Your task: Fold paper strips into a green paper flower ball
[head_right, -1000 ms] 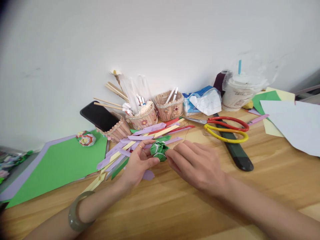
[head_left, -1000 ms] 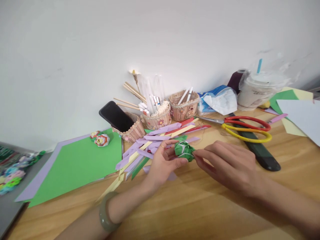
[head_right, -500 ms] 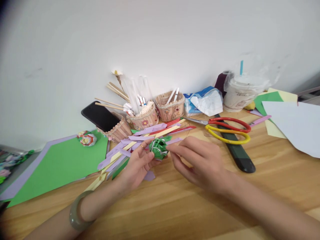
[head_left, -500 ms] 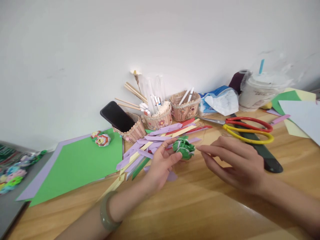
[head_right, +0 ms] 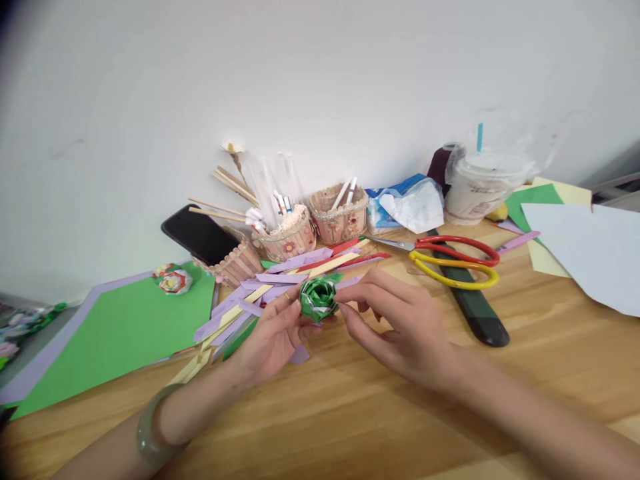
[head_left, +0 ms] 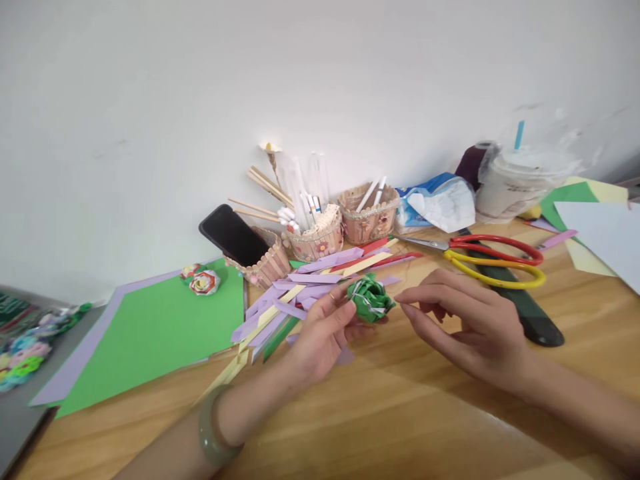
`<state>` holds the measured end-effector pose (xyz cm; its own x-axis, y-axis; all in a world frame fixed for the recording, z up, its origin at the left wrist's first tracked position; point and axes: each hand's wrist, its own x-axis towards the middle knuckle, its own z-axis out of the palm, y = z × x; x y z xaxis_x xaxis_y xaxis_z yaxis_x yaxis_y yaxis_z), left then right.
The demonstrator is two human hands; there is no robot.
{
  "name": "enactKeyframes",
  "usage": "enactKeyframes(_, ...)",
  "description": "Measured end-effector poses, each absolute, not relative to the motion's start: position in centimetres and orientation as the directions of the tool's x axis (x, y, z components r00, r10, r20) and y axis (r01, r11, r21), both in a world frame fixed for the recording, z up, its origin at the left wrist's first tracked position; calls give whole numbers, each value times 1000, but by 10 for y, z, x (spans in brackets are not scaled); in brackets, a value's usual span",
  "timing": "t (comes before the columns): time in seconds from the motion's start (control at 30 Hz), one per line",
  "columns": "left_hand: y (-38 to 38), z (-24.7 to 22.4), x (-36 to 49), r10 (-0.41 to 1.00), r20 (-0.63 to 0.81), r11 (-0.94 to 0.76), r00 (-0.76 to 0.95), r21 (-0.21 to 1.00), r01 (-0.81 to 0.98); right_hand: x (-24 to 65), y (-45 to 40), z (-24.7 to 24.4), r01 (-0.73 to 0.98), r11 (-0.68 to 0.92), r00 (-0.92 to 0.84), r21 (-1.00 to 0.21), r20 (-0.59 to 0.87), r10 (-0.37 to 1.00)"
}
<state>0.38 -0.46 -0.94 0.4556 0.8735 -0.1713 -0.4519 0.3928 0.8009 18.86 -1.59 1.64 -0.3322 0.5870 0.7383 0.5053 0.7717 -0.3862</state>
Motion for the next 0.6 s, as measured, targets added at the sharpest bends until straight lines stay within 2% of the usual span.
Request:
enactKeyframes(0.07, -4, -10, 4, 867, -163, 396, 471, 799, -452, 189, -16, 15, 514, 788, -362, -337, 748, 556)
enactKeyframes(0.23, -5, -9, 5, 865, -164, 411, 475, 775, -481, 192, -14, 7, 556, 830, -536, -26, 753, 383)
enactKeyframes(0.3, -5, -8, 5, 865, -164, 418, 474, 759, -499, 193, -14, 6, 547, 837, -575, 28, 739, 351)
enactKeyframes(0.37, -5, -8, 5, 862, -168, 426, 479, 752, -504, 193, -14, 8, 539, 842, -552, -15, 749, 366)
enactKeyframes(0.5, -5, -10, 5, 850, -196, 449, 489, 756, -477, 191, -16, 15, 499, 829, -414, -252, 772, 483)
enactKeyframes(0.6, -5, -11, 5, 829, -213, 478, 516, 748, -459, 190, -14, 19, 448, 814, -378, -370, 746, 548)
